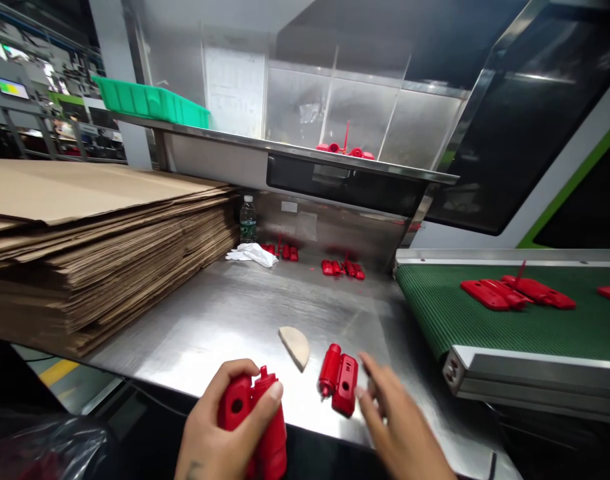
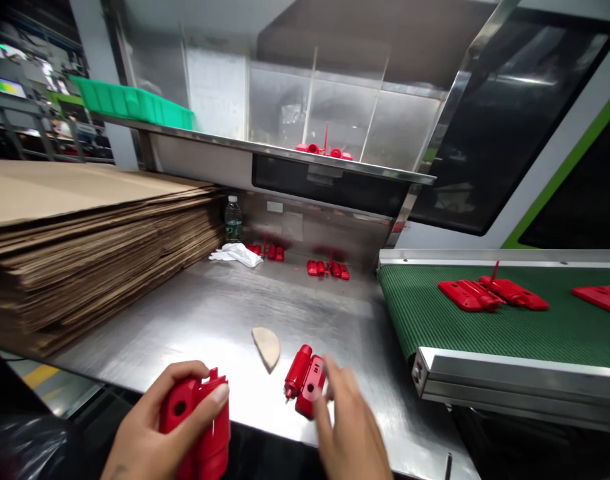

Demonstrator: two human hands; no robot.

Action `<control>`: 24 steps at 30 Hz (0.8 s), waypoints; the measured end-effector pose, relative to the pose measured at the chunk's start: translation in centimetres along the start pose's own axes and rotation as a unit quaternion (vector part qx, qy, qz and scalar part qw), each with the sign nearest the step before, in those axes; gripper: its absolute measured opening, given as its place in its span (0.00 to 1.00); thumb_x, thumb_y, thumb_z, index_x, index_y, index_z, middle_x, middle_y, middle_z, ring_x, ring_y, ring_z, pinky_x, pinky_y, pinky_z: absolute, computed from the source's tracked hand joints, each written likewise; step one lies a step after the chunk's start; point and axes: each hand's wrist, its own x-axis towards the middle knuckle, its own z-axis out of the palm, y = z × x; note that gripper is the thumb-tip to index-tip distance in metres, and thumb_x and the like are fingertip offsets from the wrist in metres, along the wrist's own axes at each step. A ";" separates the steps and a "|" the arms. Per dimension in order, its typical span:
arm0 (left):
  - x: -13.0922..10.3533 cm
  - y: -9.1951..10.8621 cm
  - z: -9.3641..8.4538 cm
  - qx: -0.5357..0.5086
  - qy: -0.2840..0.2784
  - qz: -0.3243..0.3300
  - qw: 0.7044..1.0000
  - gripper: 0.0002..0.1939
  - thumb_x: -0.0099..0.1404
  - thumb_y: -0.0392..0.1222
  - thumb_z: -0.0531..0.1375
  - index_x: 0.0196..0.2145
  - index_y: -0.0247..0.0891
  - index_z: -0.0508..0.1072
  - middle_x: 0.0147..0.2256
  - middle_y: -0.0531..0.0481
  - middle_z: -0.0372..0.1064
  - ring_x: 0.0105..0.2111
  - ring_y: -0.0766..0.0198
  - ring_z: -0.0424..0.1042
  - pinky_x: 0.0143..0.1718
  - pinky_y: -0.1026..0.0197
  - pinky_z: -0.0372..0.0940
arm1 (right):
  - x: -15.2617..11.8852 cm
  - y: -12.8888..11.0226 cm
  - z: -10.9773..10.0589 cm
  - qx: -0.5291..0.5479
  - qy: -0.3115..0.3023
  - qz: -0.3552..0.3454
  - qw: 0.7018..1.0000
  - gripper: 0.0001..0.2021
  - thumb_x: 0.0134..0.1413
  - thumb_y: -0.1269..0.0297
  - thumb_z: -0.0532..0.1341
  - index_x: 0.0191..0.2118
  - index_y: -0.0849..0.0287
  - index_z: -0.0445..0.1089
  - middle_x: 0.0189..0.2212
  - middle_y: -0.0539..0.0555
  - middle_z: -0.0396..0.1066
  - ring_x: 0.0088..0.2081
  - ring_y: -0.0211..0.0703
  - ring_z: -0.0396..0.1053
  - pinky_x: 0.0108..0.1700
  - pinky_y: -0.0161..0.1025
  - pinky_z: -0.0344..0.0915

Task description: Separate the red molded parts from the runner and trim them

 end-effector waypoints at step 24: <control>2.4 -0.4 -5.4 -0.271 0.010 -0.096 0.958 0.17 0.56 0.47 0.68 0.43 0.39 0.75 0.27 0.55 0.64 0.23 0.71 0.61 0.21 0.72 0.61 | 1.8 -9.6 5.3 0.096 0.078 -0.215 0.969 0.07 0.66 0.59 0.53 0.48 0.48 0.62 0.42 0.48 0.70 0.43 0.38 0.69 0.42 0.32 0.67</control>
